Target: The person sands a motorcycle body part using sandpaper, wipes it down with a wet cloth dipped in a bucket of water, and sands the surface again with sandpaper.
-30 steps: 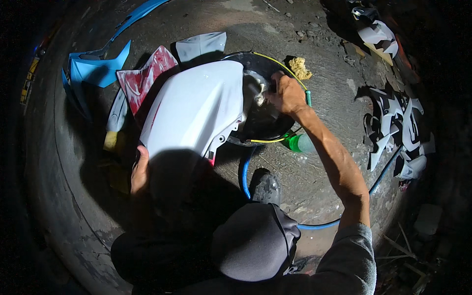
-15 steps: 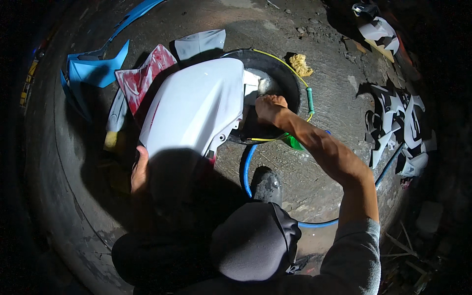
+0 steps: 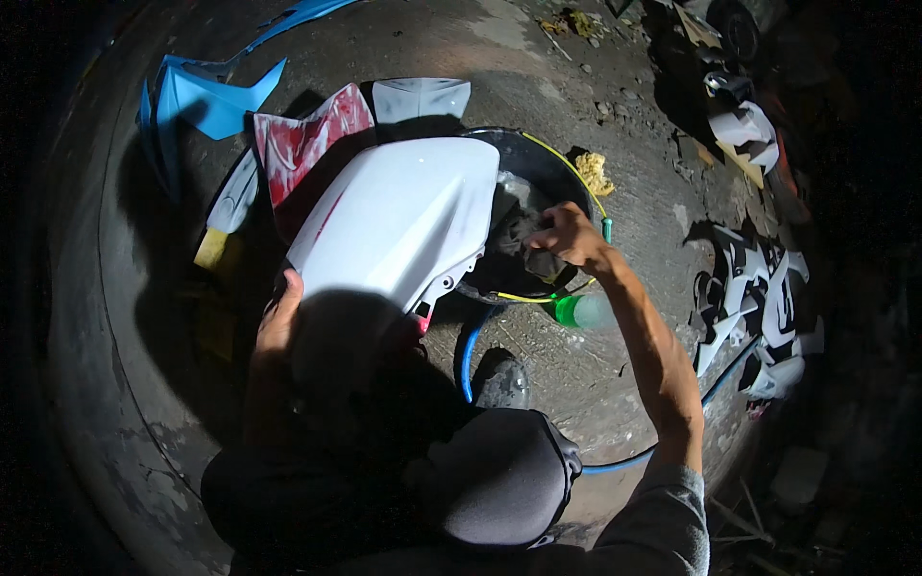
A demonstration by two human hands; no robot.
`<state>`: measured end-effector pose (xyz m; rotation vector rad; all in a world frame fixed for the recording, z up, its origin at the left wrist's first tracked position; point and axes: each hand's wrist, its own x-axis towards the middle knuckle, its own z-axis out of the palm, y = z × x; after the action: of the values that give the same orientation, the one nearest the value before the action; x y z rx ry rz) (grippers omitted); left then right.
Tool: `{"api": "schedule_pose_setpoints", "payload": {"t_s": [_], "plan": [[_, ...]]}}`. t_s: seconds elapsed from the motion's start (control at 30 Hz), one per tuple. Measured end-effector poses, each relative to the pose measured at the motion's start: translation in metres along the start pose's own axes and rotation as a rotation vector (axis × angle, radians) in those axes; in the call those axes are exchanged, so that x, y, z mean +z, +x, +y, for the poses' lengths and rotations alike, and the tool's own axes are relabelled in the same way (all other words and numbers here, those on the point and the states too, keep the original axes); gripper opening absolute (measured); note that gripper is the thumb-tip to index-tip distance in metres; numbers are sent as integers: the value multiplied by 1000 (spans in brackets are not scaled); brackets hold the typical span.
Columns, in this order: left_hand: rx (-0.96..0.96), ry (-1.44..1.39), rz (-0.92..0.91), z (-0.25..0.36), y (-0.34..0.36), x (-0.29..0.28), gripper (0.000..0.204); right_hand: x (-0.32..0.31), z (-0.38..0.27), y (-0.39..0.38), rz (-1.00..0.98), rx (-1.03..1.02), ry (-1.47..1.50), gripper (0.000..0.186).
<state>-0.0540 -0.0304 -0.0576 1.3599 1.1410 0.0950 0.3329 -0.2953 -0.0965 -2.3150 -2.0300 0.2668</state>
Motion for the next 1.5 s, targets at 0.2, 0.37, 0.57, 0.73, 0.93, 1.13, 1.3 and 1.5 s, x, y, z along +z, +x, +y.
{"api": "schedule_pose_setpoints", "payload": {"t_s": [0.2, 0.37, 0.57, 0.73, 0.93, 1.13, 1.3, 1.5], "plan": [[-44, 27, -24, 23, -14, 14, 98, -78, -14, -14, 70, 622, 893, 54], [-15, 23, -40, 18, -10, 12, 103, -135, -81, -7, 439, 443, 1017, 44], [-125, 25, -55, 10, -1, 16, 97, -132, -124, 6, 411, -135, 1064, 44], [-27, 75, -23, 12, -8, 16, 101, -95, -222, 70, 171, -74, 444, 24], [219, 326, -94, 7, 11, 29, 92, -38, -257, 90, 560, -64, -6, 20], [228, 104, -114, 2, 0, 15, 60, -34, -206, 128, 607, 138, 186, 26], [273, -92, -281, 18, 4, 34, 64, -40, -73, 145, 664, 519, 249, 47], [84, 132, -44, 10, -2, 16, 87, -46, -177, 131, 684, 157, 455, 27]]}}
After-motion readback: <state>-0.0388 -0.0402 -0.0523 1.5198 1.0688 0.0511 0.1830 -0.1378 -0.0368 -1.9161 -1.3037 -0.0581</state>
